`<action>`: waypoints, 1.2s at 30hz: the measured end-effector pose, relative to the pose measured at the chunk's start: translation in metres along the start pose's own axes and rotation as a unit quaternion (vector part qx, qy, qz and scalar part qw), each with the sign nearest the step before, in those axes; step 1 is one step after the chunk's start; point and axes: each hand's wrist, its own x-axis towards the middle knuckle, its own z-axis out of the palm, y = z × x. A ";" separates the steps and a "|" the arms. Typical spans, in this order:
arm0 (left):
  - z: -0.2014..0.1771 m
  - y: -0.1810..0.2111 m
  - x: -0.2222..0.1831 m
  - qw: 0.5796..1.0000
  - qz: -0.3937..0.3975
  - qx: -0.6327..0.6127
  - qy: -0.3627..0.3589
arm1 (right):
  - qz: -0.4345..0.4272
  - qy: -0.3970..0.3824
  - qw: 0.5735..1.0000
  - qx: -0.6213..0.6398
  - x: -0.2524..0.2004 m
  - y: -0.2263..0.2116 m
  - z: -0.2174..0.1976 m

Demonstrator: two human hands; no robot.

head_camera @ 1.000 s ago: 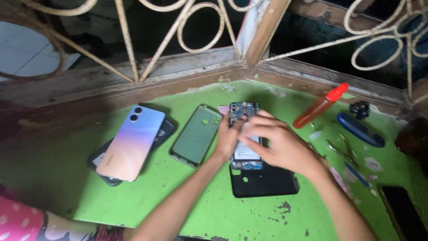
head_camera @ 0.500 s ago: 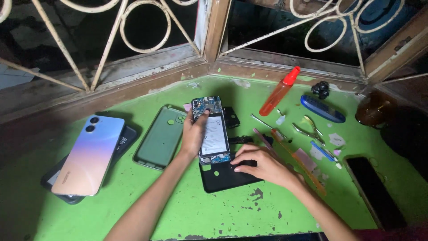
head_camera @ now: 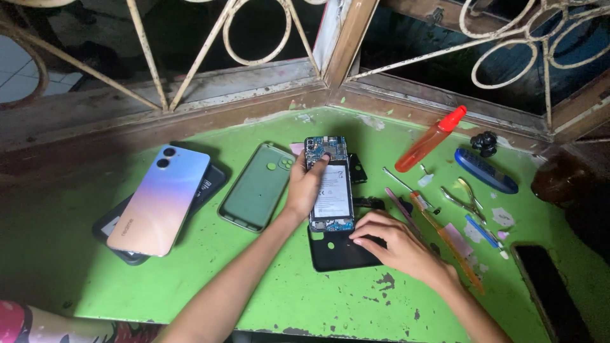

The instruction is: Disassembling a smartphone by removing small components and disconnecting ribbon cables from the motherboard using a prying tool.

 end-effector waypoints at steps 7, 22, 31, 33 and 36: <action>0.000 -0.007 0.005 1.000 0.009 0.006 0.004 | 0.007 -0.001 0.998 0.054 -0.001 -0.011 -0.001; 0.000 -0.004 0.003 1.000 -0.007 0.000 0.004 | -0.026 0.009 0.996 -0.080 -0.007 -0.008 0.023; -0.001 -0.002 0.002 1.000 0.006 0.015 0.002 | -0.054 0.016 0.986 -0.156 -0.009 -0.008 0.023; -0.001 -0.001 0.002 1.000 -0.007 0.019 0.006 | -0.067 0.020 0.982 -0.177 -0.008 -0.012 0.019; -0.001 0.002 -0.001 1.000 -0.015 0.026 0.005 | -0.050 0.032 0.986 -0.155 -0.013 -0.001 0.016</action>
